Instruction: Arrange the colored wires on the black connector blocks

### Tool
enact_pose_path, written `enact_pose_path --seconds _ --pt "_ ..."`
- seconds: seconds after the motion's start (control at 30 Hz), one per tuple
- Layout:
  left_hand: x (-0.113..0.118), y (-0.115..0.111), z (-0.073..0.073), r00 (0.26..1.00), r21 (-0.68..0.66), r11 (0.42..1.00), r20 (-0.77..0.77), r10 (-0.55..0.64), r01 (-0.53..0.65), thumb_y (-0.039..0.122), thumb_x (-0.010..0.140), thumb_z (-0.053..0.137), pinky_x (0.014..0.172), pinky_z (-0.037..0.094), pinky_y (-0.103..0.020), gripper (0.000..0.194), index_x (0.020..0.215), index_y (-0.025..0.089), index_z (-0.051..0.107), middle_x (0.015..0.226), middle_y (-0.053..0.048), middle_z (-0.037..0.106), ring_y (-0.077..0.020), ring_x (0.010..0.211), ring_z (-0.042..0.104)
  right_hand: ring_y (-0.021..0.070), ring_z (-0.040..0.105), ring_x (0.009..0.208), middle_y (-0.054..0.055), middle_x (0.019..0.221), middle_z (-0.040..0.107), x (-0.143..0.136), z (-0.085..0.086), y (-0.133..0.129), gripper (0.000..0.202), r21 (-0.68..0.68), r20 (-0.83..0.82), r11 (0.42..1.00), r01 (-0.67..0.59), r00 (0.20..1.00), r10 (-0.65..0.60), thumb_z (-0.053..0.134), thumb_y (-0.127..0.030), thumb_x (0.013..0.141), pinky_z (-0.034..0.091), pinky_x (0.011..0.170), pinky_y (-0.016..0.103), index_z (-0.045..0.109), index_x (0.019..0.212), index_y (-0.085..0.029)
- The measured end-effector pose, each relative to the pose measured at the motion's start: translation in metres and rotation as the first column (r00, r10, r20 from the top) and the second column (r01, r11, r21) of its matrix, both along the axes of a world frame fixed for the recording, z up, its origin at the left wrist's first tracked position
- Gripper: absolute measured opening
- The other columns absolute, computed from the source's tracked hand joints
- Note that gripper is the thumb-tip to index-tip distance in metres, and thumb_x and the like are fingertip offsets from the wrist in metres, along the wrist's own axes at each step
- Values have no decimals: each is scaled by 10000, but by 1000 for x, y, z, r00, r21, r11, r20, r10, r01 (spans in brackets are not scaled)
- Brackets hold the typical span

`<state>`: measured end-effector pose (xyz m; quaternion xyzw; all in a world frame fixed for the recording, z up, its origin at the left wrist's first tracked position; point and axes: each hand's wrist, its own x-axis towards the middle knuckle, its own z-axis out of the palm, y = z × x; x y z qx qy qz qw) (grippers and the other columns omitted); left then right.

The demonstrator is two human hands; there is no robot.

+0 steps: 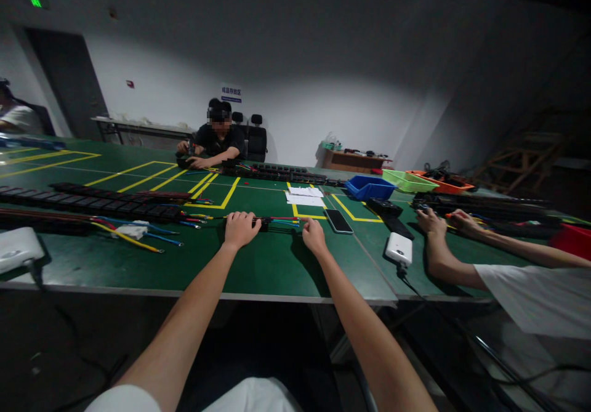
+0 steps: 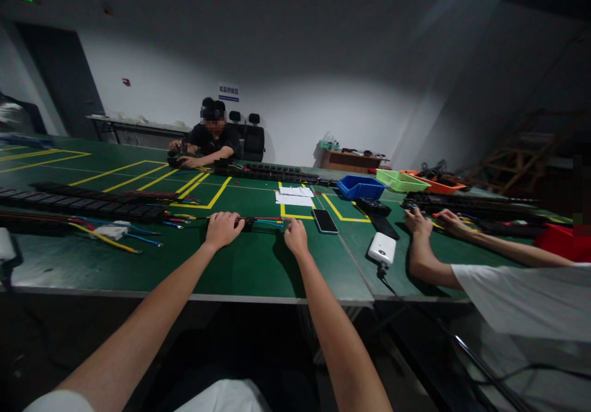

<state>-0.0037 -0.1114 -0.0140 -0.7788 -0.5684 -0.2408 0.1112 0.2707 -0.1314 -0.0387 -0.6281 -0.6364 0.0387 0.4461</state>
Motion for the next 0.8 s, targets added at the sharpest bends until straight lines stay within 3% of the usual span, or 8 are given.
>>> enact_pose_path --seconds 0.17,0.43,0.63,0.8 --pt "-1 0 0 1000 1 1000 -7 -8 8 419 987 615 986 530 -492 345 1223 168 638 1260 -104 644 -246 1126 633 200 608 913 68 1031 635 -3 7 -3 639 69 -10 995 -79 997 80 434 -37 778 512 855 317 640 1354 -222" --pt "-2 2 -1 1000 -11 1000 9 -24 24 418 987 615 993 526 -496 352 1237 171 633 1278 -106 636 -250 1138 628 199 598 805 61 850 641 0 0 -1 336 35 -53 999 33 998 -31 472 -99 787 496 809 305 769 917 -186" --pt "-2 2 0 1000 -5 1000 -2 -24 24 415 987 616 974 537 -485 350 1235 169 632 1265 -105 640 -244 1118 635 200 624 888 71 973 682 -1 9 -1 454 82 -72 997 -15 997 21 423 -72 780 499 854 300 762 1061 -183" --pt "-1 1 -1 1000 -1 1000 9 -14 14 417 988 612 991 527 -493 346 1232 173 635 1275 -106 637 -247 1134 629 215 603 828 76 894 664 2 3 1 380 43 -88 998 43 995 -39 467 -112 783 498 824 320 762 1016 -166"
